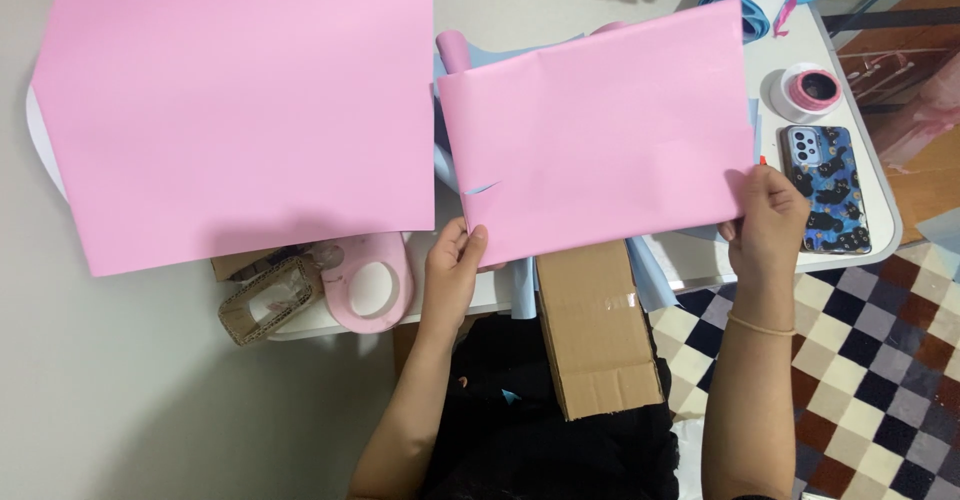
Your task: The person folds a sheet of pink paper and uses a utility knife to cut it into smaller pieces on a white table. They then fold another sheet of pink paper and wrap it around a cardboard base holding a bouquet of artificial flowers.
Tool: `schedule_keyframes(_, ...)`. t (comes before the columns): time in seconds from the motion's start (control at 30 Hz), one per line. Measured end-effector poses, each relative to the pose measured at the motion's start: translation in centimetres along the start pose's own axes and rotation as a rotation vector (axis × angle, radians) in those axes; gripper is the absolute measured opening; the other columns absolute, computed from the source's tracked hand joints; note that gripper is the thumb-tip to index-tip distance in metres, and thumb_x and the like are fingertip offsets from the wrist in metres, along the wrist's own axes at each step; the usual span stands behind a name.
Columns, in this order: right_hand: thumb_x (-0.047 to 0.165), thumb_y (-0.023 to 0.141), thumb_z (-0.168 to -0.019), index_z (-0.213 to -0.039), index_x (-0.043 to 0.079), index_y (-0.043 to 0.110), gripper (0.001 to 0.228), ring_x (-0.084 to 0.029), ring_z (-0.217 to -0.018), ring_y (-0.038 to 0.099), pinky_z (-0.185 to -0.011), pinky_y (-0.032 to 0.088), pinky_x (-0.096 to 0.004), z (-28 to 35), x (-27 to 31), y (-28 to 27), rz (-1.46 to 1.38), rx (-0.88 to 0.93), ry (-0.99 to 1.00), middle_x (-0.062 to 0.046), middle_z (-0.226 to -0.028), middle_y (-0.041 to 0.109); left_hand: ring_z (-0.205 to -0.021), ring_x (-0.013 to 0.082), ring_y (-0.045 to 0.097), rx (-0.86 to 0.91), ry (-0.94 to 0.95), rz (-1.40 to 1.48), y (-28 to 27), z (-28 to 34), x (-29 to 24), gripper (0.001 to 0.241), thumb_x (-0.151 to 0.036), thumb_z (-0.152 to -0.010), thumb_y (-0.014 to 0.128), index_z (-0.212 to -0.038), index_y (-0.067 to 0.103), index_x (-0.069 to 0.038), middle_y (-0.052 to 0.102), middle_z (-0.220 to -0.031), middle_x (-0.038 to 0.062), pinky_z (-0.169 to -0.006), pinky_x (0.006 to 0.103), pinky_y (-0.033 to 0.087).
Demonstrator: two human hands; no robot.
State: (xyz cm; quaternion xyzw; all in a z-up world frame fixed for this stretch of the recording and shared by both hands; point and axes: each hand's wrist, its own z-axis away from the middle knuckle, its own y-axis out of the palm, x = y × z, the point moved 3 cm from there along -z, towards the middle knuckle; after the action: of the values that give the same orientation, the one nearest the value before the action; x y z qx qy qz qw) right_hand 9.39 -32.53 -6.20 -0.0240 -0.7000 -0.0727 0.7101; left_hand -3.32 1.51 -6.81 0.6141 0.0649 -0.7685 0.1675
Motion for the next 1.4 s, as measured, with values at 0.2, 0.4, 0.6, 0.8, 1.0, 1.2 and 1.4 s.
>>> schedule_keyframes(0.2, 0.069, 0.031, -0.095, -0.144, 0.002, 0.049, 0.084, -0.019, -0.084, 0.064, -0.071, 0.055, -0.033, 7.4, 4.9, 2.1, 0.065, -0.067, 0.115, -0.007, -0.089, 0.063, -0.102, 0.0124, 0.068, -0.036, 0.029, -0.1, 0.0, 0.6, -1.3, 0.031, -0.031, -0.099, 0.054, -0.115, 0.063, -0.006, 0.076, -0.111, 0.008, -0.089, 0.024, 0.051)
schedule_keyframes(0.4, 0.044, 0.048, -0.094, -0.154, 0.001, 0.029, 0.076, -0.03, -0.08, 0.056, -0.075, 0.051, -0.049, 14.2, 0.2, 1.4, 0.405, 0.226, 0.412, -0.02, -0.087, 0.059, -0.105, 0.0199, 0.067, -0.044, 0.136, -0.047, -0.1, -0.1, 0.9, 0.033, -0.03, -0.103, 0.052, -0.119, 0.06, -0.003, 0.072, -0.116, 0.015, -0.092, 0.0348, 0.052)
schedule_keyframes(0.6, 0.033, 0.078, -0.068, -0.153, 0.011, 0.027, 0.101, -0.022, -0.148, 0.035, -0.121, 0.03, -0.041, 18.5, 0.0, 4.4, 0.34, 0.362, 0.575, -0.007, -0.159, 0.037, -0.108, 0.0121, 0.064, -0.062, 0.143, -0.037, 1.4, 1.1, 0.7, 0.035, -0.036, -0.1, 0.052, -0.117, 0.059, -0.006, 0.071, -0.115, 0.006, -0.094, 0.0257, 0.048)
schedule_keyframes(0.8, 0.025, 0.082, -0.068, -0.145, 0.006, 0.044, 0.088, -0.025, -0.123, 0.067, -0.104, 0.057, -0.039, 20.3, -6.1, 2.6, 0.21, 0.409, 0.552, -0.012, -0.135, 0.067, -0.085, 0.0087, 0.054, -0.009, 0.241, -0.134, 2.1, 2.9, 0.5, 0.031, -0.036, -0.102, 0.052, -0.108, 0.06, -0.007, 0.062, -0.089, 0.0, -0.076, 0.0233, 0.04)
schedule_keyframes(1.0, 0.027, 0.086, -0.071, -0.129, 0.003, 0.058, 0.068, -0.021, -0.112, 0.073, -0.099, 0.06, -0.035, 21.9, -11.3, 1.2, 0.268, 0.486, 0.442, -0.011, -0.121, 0.076, -0.062, 0.0084, 0.04, 0.007, 0.371, -0.287, 2.8, 6.2, 1.0, 0.028, -0.034, -0.104, 0.053, -0.096, 0.058, -0.008, 0.045, -0.067, -0.005, -0.059, 0.0252, 0.032)
schedule_keyframes(1.2, 0.028, 0.086, -0.069, -0.125, 0.001, 0.064, 0.066, -0.021, -0.109, 0.074, -0.095, 0.062, -0.034, 22.1, -12.0, 0.8, 0.277, 0.506, 0.526, -0.012, -0.12, 0.077, -0.059, 0.0075, 0.032, 0.003, 0.355, -0.33, 2.8, 8.0, 1.4, 0.025, -0.032, -0.103, 0.055, -0.094, 0.059, -0.01, 0.038, -0.065, -0.006, -0.053, 0.025, 0.028)
schedule_keyframes(1.4, 0.033, 0.085, -0.071, -0.126, 0.004, 0.065, 0.066, -0.021, -0.113, 0.072, -0.096, 0.06, -0.034, 21.7, -12.0, 1.0, 0.335, 0.579, 0.462, -0.01, -0.122, 0.076, -0.083, 0.0131, 0.056, -0.037, 0.399, -0.221, 3.8, 7.8, 2.0, 0.028, -0.03, -0.097, 0.063, -0.106, 0.073, -0.005, 0.06, -0.093, 0.001, -0.074, 0.0257, 0.048)
